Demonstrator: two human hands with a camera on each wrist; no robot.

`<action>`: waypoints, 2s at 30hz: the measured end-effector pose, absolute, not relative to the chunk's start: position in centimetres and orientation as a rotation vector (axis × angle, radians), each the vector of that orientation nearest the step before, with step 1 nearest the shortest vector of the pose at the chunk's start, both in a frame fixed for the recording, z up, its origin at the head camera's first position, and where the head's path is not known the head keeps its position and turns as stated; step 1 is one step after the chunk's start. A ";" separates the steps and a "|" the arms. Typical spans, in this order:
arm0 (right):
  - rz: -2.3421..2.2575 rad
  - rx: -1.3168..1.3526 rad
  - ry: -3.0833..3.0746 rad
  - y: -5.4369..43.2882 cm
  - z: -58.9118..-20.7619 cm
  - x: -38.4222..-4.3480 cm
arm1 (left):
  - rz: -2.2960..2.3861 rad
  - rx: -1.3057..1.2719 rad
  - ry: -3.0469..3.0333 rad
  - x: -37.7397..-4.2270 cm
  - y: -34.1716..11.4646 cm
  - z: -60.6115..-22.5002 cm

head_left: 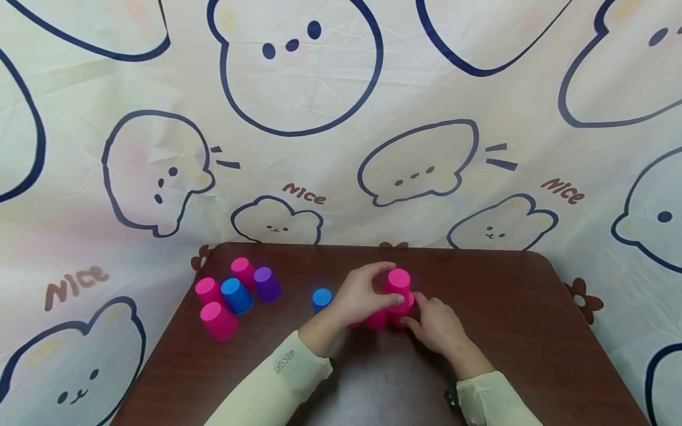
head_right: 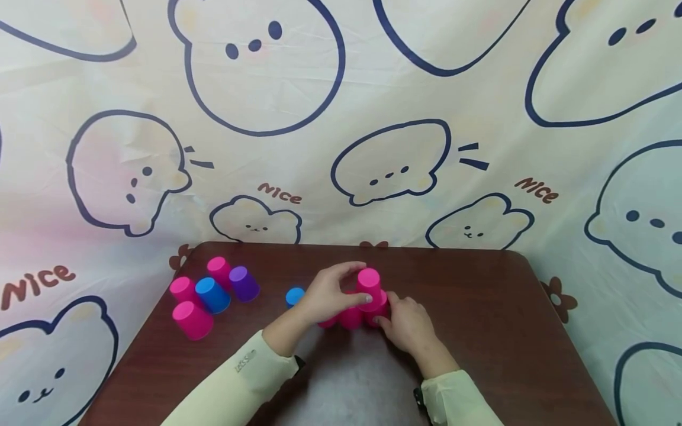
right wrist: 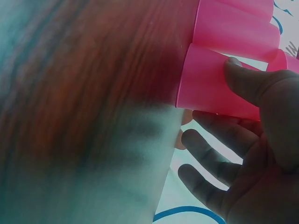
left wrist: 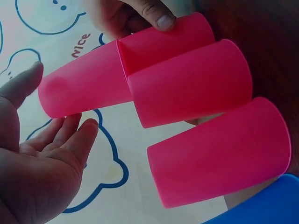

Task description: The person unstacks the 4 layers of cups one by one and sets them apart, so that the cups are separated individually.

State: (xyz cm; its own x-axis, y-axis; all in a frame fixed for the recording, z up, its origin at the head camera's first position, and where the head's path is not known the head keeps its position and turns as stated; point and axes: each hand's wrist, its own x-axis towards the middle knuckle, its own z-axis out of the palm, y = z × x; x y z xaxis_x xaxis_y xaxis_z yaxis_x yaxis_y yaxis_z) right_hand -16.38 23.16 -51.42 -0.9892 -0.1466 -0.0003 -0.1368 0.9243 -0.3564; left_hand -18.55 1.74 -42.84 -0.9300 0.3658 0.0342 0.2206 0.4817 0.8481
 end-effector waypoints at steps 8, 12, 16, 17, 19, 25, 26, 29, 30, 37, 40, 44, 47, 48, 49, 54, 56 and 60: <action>-0.571 -0.221 3.053 23.0 -51.4 -16.4 | 1.462 0.491 2.593 -18.3 1.7 -42.9; -0.577 -0.228 3.043 22.8 -51.2 -16.4 | 1.466 0.441 2.607 -18.0 1.0 -42.5; -0.590 -0.202 3.039 22.8 -51.1 -16.3 | 1.492 0.432 2.623 -17.9 -0.1 -42.1; -0.590 -0.198 3.040 22.8 -51.1 -16.3 | 1.496 0.438 2.632 -17.9 -0.4 -42.0; -0.582 -0.194 3.043 22.9 -51.2 -16.3 | 1.498 0.457 2.654 -17.9 -1.1 -41.9; -0.558 -0.210 3.049 23.1 -51.5 -16.3 | 1.503 0.456 2.710 -17.6 -3.3 -41.6; -0.559 -0.213 3.051 23.2 -51.5 -16.3 | 1.511 0.445 2.713 -17.5 -3.7 -41.6; -0.559 -0.226 3.056 23.2 -51.4 -16.2 | 1.555 0.429 2.716 -17.3 -5.0 -41.5; -0.558 -0.232 3.059 23.2 -51.4 -16.2 | 1.574 0.417 2.712 -17.2 -5.5 -41.4; -0.574 -0.256 3.070 23.1 -51.3 -16.0 | 1.664 0.165 2.678 -15.8 -9.0 -41.3; -0.575 -0.251 3.069 23.1 -51.4 -16.0 | 1.656 0.084 2.699 -15.3 -10.6 -41.3; -0.566 -0.250 3.075 23.0 -51.5 -15.9 | 1.630 0.002 2.721 -14.8 -12.8 -41.3; -0.567 -0.249 3.067 23.0 -51.6 -15.9 | 1.623 -0.066 2.727 -14.2 -14.5 -41.7; -0.569 -0.250 3.065 23.0 -51.5 -15.9 | 1.628 -0.083 2.726 -14.0 -15.0 -41.9; -0.569 -0.251 3.063 23.0 -51.5 -15.9 | 1.636 -0.102 2.722 -13.8 -15.6 -42.1; -0.560 -0.243 3.062 23.0 -51.4 -16.0 | 1.646 -0.146 2.731 -13.3 -17.9 -43.3; -0.558 -0.238 3.061 23.0 -51.4 -16.0 | 1.634 -0.161 2.734 -13.1 -18.6 -44.0; -0.557 -0.236 3.057 22.9 -51.5 -16.1 | 1.622 -0.213 2.722 -12.6 -19.6 -45.5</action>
